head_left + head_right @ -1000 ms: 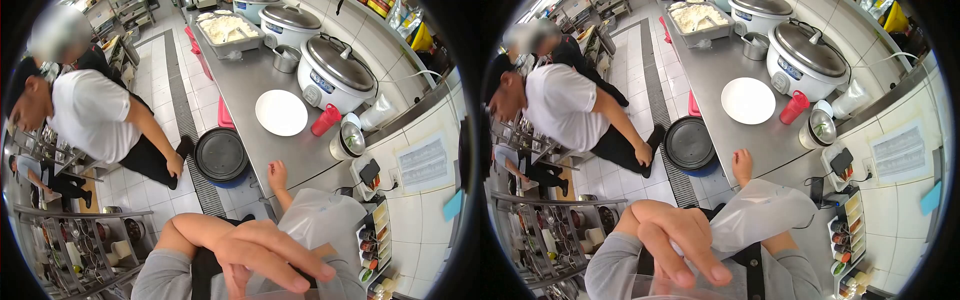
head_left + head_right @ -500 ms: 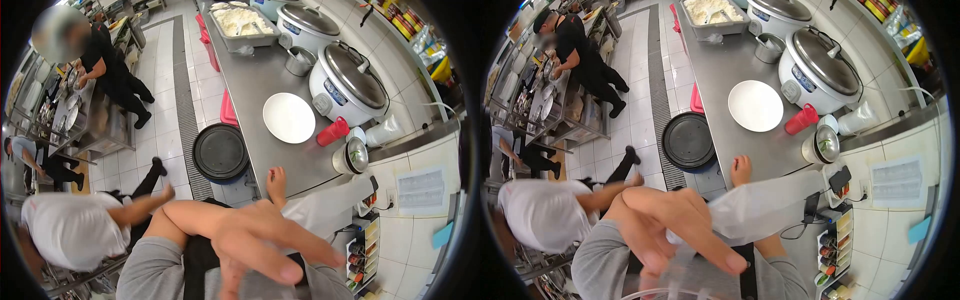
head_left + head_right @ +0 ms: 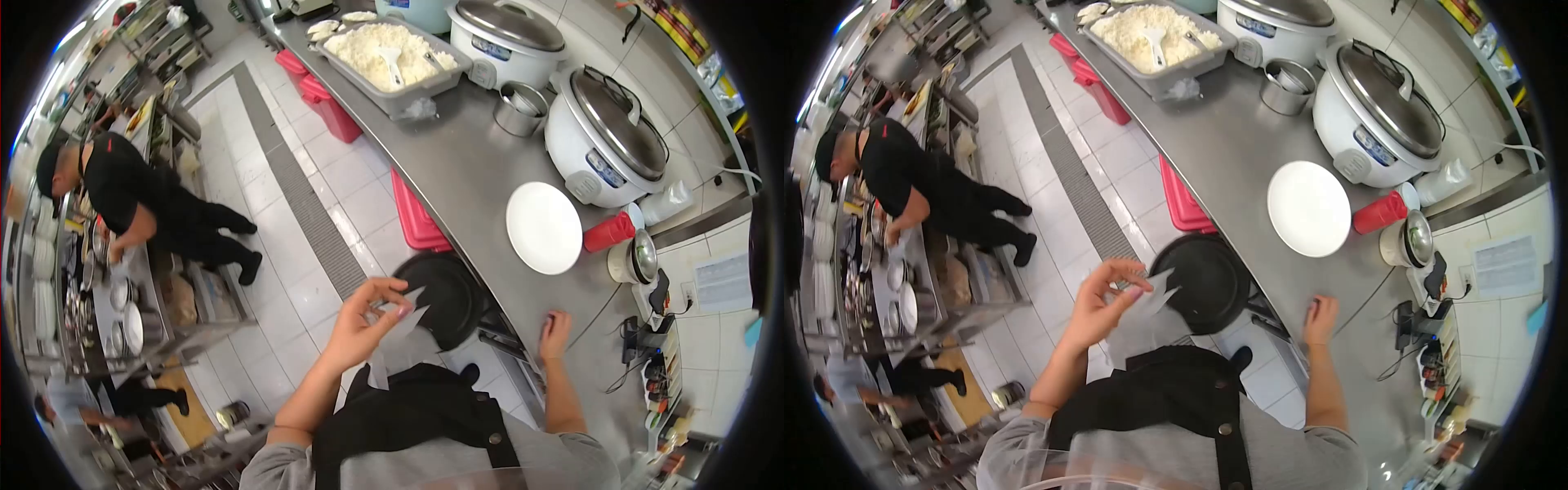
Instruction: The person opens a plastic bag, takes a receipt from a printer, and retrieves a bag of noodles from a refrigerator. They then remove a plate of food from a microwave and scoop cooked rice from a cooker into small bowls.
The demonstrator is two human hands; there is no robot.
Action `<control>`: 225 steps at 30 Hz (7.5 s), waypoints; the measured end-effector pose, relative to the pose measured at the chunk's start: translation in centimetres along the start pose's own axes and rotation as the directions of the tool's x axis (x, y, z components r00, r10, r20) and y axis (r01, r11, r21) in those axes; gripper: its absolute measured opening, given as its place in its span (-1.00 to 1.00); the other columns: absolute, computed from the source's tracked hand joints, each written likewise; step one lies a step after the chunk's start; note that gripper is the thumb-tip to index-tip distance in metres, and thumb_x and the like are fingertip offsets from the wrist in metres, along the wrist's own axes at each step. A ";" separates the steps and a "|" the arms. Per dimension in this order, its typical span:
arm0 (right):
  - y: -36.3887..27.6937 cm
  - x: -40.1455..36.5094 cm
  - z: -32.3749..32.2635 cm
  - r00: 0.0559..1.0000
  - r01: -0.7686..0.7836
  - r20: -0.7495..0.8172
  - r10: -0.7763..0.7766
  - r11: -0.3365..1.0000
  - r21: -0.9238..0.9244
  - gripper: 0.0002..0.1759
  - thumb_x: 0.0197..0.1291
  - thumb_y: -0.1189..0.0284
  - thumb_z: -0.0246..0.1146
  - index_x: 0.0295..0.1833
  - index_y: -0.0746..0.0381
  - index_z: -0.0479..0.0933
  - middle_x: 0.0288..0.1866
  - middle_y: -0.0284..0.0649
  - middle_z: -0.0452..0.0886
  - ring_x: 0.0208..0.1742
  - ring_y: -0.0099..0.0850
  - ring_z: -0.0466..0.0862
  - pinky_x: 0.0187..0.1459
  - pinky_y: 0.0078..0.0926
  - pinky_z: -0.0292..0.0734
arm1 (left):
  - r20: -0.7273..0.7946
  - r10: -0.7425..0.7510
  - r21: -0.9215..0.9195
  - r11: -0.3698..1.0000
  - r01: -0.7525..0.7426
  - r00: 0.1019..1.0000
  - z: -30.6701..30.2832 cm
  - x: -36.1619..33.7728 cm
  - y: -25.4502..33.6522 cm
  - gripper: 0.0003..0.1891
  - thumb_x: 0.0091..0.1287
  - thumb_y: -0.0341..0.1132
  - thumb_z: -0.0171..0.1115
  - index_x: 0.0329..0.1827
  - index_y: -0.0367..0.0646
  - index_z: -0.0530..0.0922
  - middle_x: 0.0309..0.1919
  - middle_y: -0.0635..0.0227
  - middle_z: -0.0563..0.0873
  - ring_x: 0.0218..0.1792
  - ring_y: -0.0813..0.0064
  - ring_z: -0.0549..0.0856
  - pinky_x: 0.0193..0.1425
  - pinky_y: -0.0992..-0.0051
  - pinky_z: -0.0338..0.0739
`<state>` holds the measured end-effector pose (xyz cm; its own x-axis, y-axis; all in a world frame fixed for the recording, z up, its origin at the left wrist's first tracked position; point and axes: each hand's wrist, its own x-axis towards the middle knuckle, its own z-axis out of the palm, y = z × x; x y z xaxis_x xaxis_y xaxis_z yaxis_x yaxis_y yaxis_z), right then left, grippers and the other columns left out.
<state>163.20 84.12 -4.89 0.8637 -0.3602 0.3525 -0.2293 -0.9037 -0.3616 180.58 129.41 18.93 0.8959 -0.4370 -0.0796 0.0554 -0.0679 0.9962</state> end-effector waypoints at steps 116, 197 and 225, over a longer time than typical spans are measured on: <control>-42.0 105.0 18.0 0.888 0.022 0.458 0.046 0.990 -0.143 -0.48 0.33 -0.04 0.28 -0.16 0.28 0.58 -0.24 -0.03 0.64 -0.17 -0.15 0.66 -0.11 -0.18 0.53 | 0.534 -0.071 -0.553 0.724 0.412 0.842 -45.8 93.1 0.1 -0.22 0.00 0.03 0.57 0.13 -0.34 0.43 -0.36 0.36 0.51 -0.43 0.53 0.47 -0.43 0.51 0.40; -13.0 94.0 10.4 0.970 0.110 0.216 0.110 0.596 -0.796 -0.91 0.18 0.32 0.37 -0.31 0.05 0.73 -0.39 -0.32 0.71 -0.14 -0.40 0.66 0.18 -0.18 0.22 | 0.200 0.394 -0.081 0.919 -0.386 0.897 -10.2 87.8 -0.7 -0.06 -0.16 -0.36 0.71 0.32 -0.25 0.30 0.14 0.16 0.58 0.17 0.30 0.62 0.25 0.33 0.53; -12.2 90.2 13.2 0.943 -0.038 0.242 0.227 0.799 -0.601 -0.67 0.18 0.12 0.41 -0.03 0.03 0.77 -0.26 -0.20 0.76 -0.08 -0.32 0.68 0.21 -0.19 0.12 | 0.150 0.377 -0.106 0.925 -0.364 0.914 -9.1 87.9 -1.6 -0.11 -0.11 -0.37 0.71 0.29 -0.28 0.33 0.13 0.13 0.55 0.16 0.29 0.59 0.28 0.32 0.48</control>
<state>249.85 65.69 19.90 0.8713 -0.4891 0.0409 -0.4857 -0.8470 0.2161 263.24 99.29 10.70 0.7737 -0.5597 0.2969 -0.2277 0.1916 0.9547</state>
